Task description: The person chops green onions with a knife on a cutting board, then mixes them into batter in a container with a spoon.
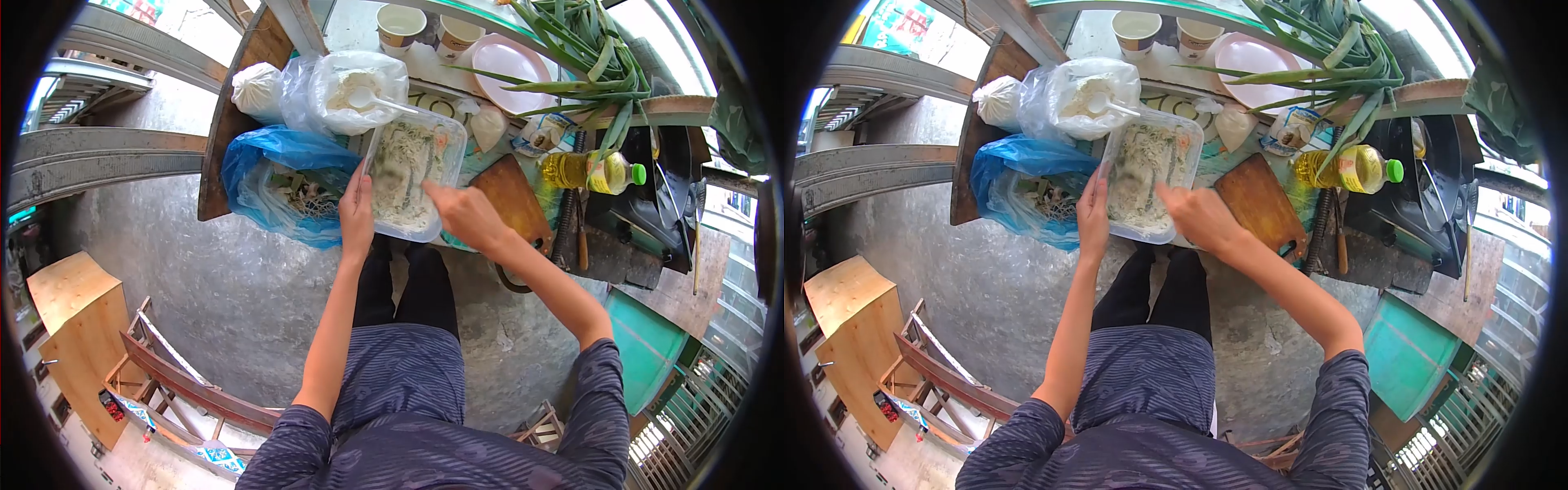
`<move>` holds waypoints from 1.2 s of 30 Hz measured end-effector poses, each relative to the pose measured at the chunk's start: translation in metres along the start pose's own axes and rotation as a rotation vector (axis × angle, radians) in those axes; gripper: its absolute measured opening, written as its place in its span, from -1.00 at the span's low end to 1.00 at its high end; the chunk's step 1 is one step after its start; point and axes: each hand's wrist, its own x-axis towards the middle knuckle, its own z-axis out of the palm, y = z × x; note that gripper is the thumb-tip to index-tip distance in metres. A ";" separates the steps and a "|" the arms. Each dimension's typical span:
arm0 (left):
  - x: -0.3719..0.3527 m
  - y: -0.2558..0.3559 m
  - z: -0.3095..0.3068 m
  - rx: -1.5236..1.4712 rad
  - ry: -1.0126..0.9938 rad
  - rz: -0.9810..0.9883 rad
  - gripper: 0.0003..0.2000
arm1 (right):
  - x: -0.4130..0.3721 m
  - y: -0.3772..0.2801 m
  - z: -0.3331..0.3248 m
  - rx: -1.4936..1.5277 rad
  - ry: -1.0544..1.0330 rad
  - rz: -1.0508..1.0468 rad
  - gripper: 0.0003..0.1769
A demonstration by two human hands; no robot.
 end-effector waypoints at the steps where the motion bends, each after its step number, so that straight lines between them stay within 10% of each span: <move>1: 0.001 -0.001 0.000 -0.021 -0.007 0.013 -0.56 | -0.001 0.007 -0.004 -0.023 0.027 0.030 -0.74; 36: -0.001 -0.002 0.004 0.044 0.011 0.008 -0.56 | -0.026 -0.013 -0.009 -0.161 -0.067 0.105 -0.53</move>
